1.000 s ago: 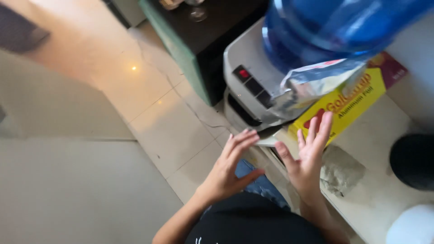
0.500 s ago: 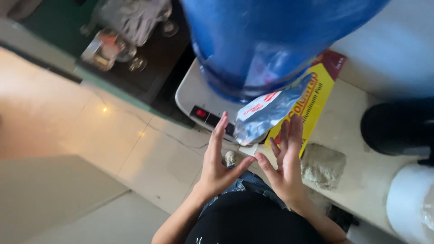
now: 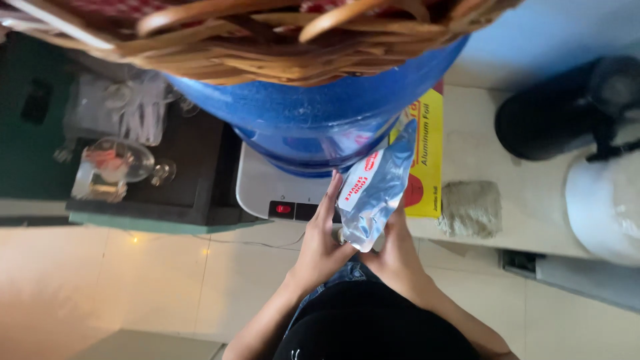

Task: Cleaning a large beverage dispenser and organizing nearby restaurant supplies such as plates and packets.

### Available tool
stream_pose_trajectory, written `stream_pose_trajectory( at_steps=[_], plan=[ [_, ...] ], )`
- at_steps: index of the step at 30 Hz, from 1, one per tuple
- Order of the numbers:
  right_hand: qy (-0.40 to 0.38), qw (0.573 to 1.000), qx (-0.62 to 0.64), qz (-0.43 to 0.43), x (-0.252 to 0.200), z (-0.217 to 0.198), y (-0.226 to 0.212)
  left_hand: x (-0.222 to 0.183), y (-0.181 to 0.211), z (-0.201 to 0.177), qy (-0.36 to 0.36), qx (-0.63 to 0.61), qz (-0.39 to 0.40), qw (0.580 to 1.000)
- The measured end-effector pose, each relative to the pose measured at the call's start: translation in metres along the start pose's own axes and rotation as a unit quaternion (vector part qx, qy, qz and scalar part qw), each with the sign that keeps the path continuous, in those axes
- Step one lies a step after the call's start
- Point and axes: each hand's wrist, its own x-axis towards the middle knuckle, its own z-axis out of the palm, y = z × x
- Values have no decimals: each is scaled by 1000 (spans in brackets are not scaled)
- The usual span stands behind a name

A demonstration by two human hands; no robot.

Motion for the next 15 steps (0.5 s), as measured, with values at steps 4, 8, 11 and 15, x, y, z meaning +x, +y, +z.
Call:
stream_pose_trajectory(
  at_steps=[4, 8, 11, 15],
  plan=[
    [103, 988, -94, -71, -7, 31, 22, 4, -3, -2, -15, 23, 19, 999],
    [158, 986, -38, -25, -13, 56, 59, 9, 6, -7, -36, -17, -90, 995],
    [125, 991, -45, -26, -21, 71, 119, 7, 8, -6, -32, -32, -107, 993],
    [108, 975, 194, -17, -16, 68, 95, -4, -8, -3, -56, 17, -37, 998]
  ],
)
